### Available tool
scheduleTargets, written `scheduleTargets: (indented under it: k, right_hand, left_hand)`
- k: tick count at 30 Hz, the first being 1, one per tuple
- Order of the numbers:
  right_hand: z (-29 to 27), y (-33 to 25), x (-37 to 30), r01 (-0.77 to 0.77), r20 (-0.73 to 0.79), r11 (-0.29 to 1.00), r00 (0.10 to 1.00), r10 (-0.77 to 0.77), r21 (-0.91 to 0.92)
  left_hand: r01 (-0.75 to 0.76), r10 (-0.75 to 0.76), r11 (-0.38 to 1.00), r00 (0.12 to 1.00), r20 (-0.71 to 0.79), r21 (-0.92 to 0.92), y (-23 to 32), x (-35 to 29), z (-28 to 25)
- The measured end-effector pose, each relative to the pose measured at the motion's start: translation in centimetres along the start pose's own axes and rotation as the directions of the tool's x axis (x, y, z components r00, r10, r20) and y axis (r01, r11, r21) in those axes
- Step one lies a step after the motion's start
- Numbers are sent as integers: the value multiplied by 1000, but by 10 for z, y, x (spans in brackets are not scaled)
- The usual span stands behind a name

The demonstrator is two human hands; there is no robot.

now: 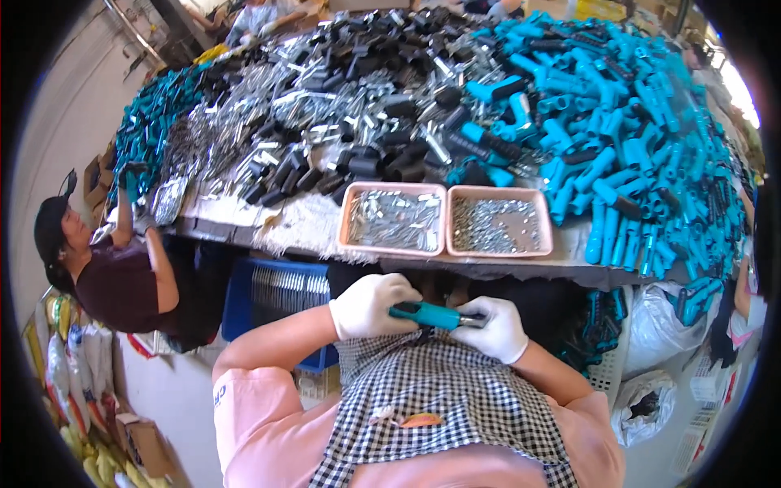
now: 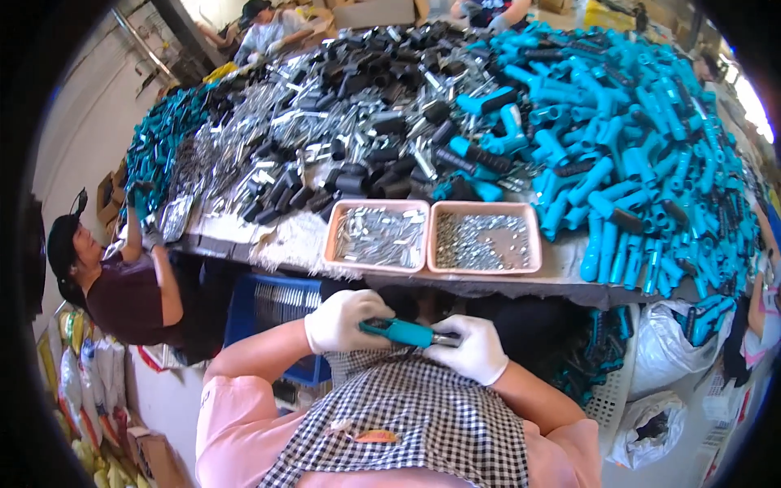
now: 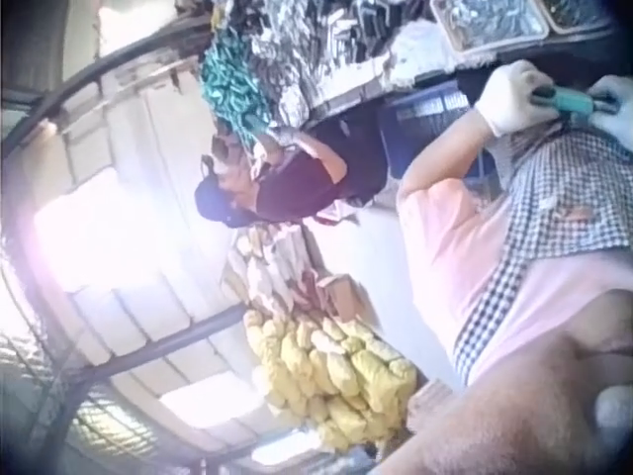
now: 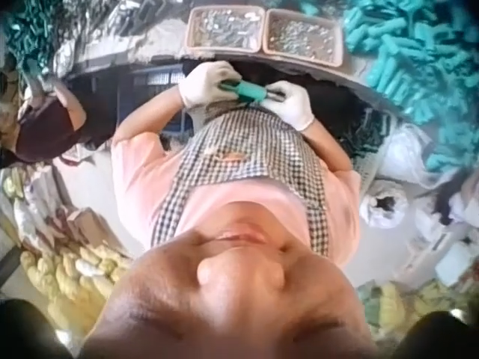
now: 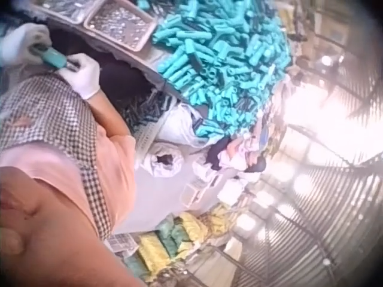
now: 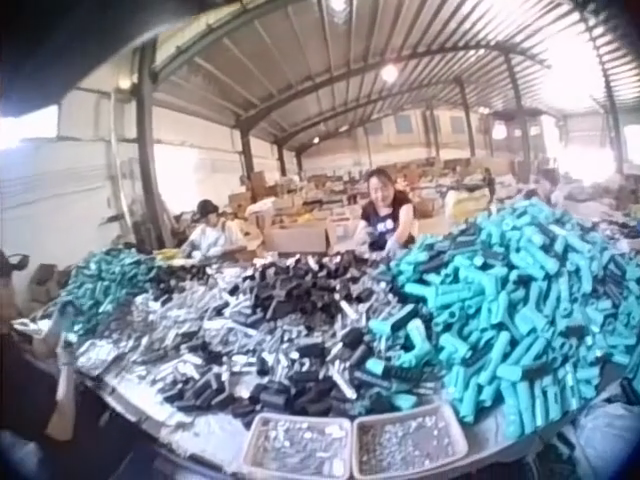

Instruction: Assembling small metal components into teal plastic handles at a factory workbench.

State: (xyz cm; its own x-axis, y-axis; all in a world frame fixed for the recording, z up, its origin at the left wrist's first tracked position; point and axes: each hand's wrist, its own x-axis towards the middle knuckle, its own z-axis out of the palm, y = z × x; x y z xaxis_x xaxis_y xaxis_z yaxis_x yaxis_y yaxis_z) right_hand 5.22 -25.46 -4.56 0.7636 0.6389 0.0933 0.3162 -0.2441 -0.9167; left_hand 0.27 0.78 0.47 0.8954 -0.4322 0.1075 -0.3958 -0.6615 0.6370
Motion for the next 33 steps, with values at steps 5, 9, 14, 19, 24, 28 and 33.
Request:
scheduleTargets:
  k: [5,9,14,19,24,28,33]
  right_hand:
    - [6,6,5,47,52,989,998,-40,-143]
    - [13,11,17,38,121,997,992,-29,-69]
    - [11,5,35,36,146,997,989,-26,-63]
    - [0,18,45,-12,-50,1000,999,12,0]
    - [-17,26,45,-105,-184,993,978,94,-51]
    - [-23,22,39,6,-165,970,985,-48,-242]
    - [-23,11,32,65,-195,928,970,-145,-366]
  left_hand:
    - [-51,51,999,997,-60,1,-5,-5,16]
    - [-3,3,1000,1000,2,29,-5,7,17]
    - [29,-30,1000,999,46,12,-15,27,28]
    - [-55,50,997,995,88,49,-38,70,10]
    - [303,-317,907,948,2,294,-102,110,7]
    - [294,-338,868,940,42,400,-115,112,17]
    - [45,14,992,895,-445,122,-82,95,5]
